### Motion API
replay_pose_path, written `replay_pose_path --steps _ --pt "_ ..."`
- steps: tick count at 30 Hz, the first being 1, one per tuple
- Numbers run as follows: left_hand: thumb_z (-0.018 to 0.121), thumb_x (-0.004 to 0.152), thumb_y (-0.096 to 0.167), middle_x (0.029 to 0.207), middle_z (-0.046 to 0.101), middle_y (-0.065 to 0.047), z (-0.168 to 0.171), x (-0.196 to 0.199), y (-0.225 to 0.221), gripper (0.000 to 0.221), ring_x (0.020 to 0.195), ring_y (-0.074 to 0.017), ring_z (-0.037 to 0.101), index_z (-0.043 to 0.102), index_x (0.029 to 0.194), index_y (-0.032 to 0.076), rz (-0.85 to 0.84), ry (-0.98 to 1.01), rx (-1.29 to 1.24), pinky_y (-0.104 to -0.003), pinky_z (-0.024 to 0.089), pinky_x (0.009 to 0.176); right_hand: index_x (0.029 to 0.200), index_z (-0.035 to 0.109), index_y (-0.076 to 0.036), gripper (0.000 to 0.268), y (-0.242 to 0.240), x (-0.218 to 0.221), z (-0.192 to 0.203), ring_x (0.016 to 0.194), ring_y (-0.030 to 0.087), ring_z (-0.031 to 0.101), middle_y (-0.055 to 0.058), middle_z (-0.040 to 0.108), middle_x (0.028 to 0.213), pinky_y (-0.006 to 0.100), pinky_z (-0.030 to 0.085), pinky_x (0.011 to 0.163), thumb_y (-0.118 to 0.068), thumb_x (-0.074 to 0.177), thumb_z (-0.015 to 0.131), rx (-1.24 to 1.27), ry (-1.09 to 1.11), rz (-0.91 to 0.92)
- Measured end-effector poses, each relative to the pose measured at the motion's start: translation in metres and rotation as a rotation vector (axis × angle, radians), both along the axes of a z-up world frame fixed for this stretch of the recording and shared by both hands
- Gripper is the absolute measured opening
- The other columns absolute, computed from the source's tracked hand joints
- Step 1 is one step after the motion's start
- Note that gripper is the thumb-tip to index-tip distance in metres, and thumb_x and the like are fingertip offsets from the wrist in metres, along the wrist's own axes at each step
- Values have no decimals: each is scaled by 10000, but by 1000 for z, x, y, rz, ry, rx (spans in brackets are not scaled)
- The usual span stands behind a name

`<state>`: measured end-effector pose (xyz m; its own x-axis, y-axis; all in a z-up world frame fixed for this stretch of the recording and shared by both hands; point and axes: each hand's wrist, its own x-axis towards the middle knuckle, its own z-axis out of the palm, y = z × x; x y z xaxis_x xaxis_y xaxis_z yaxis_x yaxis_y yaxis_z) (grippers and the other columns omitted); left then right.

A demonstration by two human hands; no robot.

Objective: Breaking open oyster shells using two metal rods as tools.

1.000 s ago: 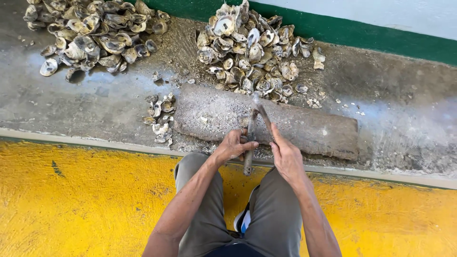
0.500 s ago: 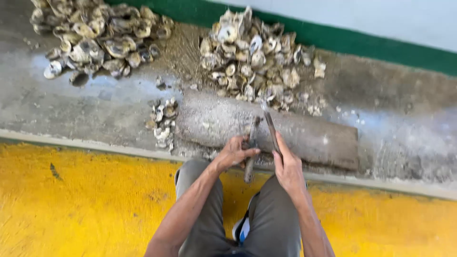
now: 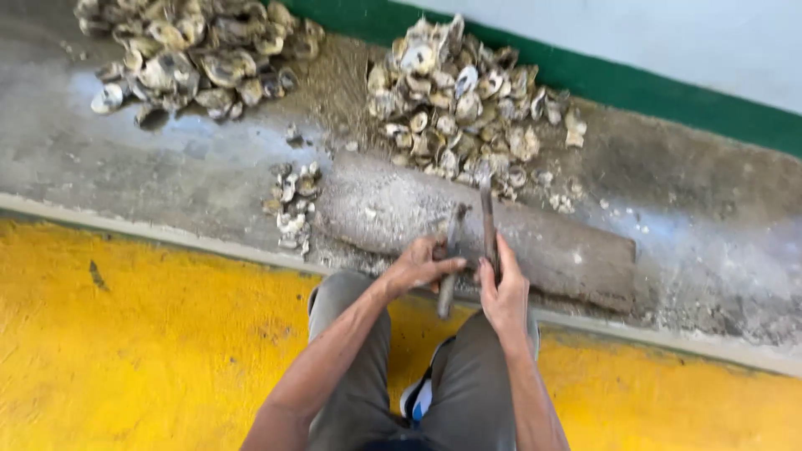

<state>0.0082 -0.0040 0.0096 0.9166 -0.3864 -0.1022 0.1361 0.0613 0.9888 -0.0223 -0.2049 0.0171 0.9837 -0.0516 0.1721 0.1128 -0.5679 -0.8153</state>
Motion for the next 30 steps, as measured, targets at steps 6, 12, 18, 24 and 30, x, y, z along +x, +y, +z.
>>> replay_pose_path --steps 6,12,18,24,30 --pt "676 995 264 694 708 -114 -31 8 -9 315 535 -146 717 625 1021 -46 18 -49 84 -306 580 455 1445 484 15 790 27 4 19 1032 180 676 149 703 1166 341 539 878 -152 785 884 38 -126 196" --pt "737 986 207 880 747 -133 -39 12 -13 142 754 -326 734 724 1083 105 417 -701 542 -423 579 660 1508 395 4 785 17 12 -21 1068 164 686 121 696 1203 307 572 911 -17 831 792 514 87 190" --pt "839 796 170 1153 582 -137 14 13 -5 560 1104 -329 600 615 1301 81 549 -536 684 -433 527 868 1529 398 1 788 20 5 -15 1062 164 672 125 682 1204 287 553 918 27 829 759 495 31 198" --pt "861 753 151 1291 526 -204 3 19 -4 513 1054 -346 591 665 1224 94 647 -641 625 -435 524 875 1518 381 -4 819 26 0 -3 1053 160 687 133 693 1210 289 568 898 14 801 777 412 70 165" --pt "812 809 110 1238 630 -134 -11 21 -4 479 1049 -329 685 640 1256 113 583 -583 514 -411 565 881 1529 380 6 819 25 -2 -10 1089 164 675 154 688 1232 294 558 931 -3 815 783 410 31 196"
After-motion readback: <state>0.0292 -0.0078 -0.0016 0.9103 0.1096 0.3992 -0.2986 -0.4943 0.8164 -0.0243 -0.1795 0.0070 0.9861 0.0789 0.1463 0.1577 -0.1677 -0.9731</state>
